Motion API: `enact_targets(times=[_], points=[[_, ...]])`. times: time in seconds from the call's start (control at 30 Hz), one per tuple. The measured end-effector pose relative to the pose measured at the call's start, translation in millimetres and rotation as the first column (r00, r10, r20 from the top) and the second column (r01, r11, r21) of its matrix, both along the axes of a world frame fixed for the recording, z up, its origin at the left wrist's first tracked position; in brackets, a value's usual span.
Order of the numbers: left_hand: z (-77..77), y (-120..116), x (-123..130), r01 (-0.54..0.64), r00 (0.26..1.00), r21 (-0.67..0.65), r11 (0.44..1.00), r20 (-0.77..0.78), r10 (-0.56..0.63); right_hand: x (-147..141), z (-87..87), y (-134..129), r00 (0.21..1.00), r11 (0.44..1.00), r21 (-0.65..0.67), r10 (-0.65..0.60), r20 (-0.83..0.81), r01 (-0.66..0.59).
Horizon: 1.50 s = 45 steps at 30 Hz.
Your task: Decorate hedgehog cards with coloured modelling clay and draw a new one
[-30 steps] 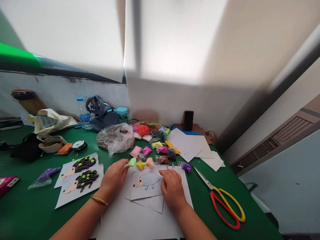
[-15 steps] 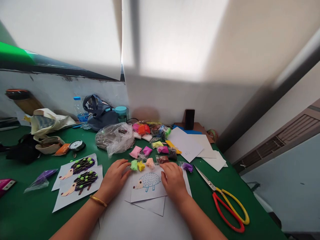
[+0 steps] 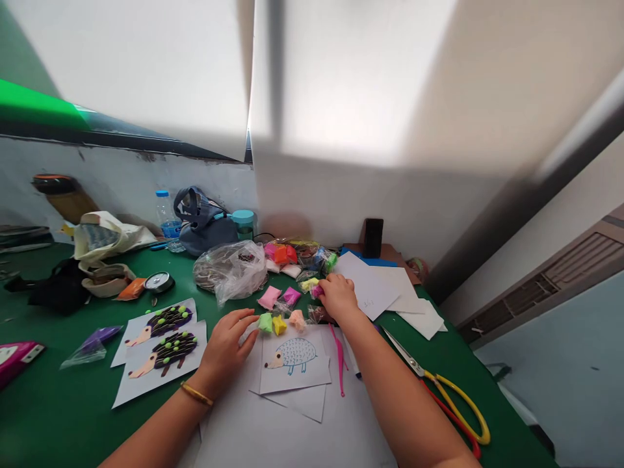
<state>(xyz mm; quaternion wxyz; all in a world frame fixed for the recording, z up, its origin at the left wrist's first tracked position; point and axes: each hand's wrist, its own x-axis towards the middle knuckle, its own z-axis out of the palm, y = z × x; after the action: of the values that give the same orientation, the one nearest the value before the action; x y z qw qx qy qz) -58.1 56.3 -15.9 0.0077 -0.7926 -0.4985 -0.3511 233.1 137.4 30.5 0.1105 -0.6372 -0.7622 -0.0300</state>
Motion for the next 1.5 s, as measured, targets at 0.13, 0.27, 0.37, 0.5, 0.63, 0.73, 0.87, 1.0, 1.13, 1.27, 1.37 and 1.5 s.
enact_targets(times=[0.13, 0.27, 0.37, 0.5, 0.63, 0.73, 0.87, 1.0, 1.13, 1.27, 1.37, 1.5], points=[[17.7, -10.0, 12.3, 0.044, 0.988, -0.054, 0.998, 0.147, -0.036, -7.3, 8.8, -38.4, 0.976, 0.986, 0.115, 0.140, -0.168, -0.122], [40.4, -29.2, 40.8, 0.274, 0.889, -0.228, 0.934, 0.432, -0.155, -22.0, 9.5, -91.4, 0.837, 0.946, 0.122, 0.323, -0.442, -0.300], [49.1, -40.6, 59.9, 0.385, 0.814, -0.308, 0.870, 0.557, -0.163, -31.5, 5.6, -120.0, 0.772, 0.944, 0.109, 0.318, -0.550, -0.312], [45.4, -45.8, 70.6, 0.414, 0.782, -0.358, 0.837, 0.611, -0.125, -36.6, -3.4, -134.8, 0.723, 0.941, 0.112, 0.319, -0.613, -0.320], [35.1, -46.7, 70.8, 0.416, 0.756, -0.417, 0.808, 0.652, -0.052, -36.2, -12.2, -139.3, 0.688, 0.935, 0.138, 0.336, -0.643, -0.328], [29.4, -48.2, 70.4, 0.457, 0.734, -0.465, 0.759, 0.679, -0.026, -34.9, -17.3, -142.0, 0.696, 0.927, 0.164, 0.364, -0.619, -0.338], [28.1, -50.5, 70.8, 0.461, 0.751, -0.488, 0.741, 0.659, -0.032, -34.9, -21.1, -145.1, 0.722, 0.917, 0.204, 0.397, -0.567, -0.343], [34.7, -52.0, 70.1, 0.395, 0.811, -0.482, 0.782, 0.583, -0.050, -37.0, -20.5, -148.2, 0.733, 0.919, 0.192, 0.392, -0.556, -0.345], [43.6, -52.7, 67.4, 0.316, 0.892, -0.439, 0.841, 0.440, -0.105, -37.9, -16.9, -151.2, 0.737, 0.925, 0.171, 0.374, -0.563, -0.339], [44.6, -49.8, 65.3, 0.285, 0.918, -0.398, 0.872, 0.374, -0.130, -37.7, -12.2, -153.6, 0.739, 0.927, 0.182, 0.373, -0.561, -0.329], [37.6, -44.8, 65.3, 0.338, 0.868, -0.458, 0.822, 0.489, -0.085, -37.8, -10.6, -155.9, 0.714, 0.928, 0.170, 0.364, -0.599, -0.331], [26.2, -38.7, 65.9, 0.422, 0.764, -0.501, 0.755, 0.646, 0.002, -38.0, -11.7, -158.2, 0.668, 0.929, 0.161, 0.354, -0.654, -0.334]])
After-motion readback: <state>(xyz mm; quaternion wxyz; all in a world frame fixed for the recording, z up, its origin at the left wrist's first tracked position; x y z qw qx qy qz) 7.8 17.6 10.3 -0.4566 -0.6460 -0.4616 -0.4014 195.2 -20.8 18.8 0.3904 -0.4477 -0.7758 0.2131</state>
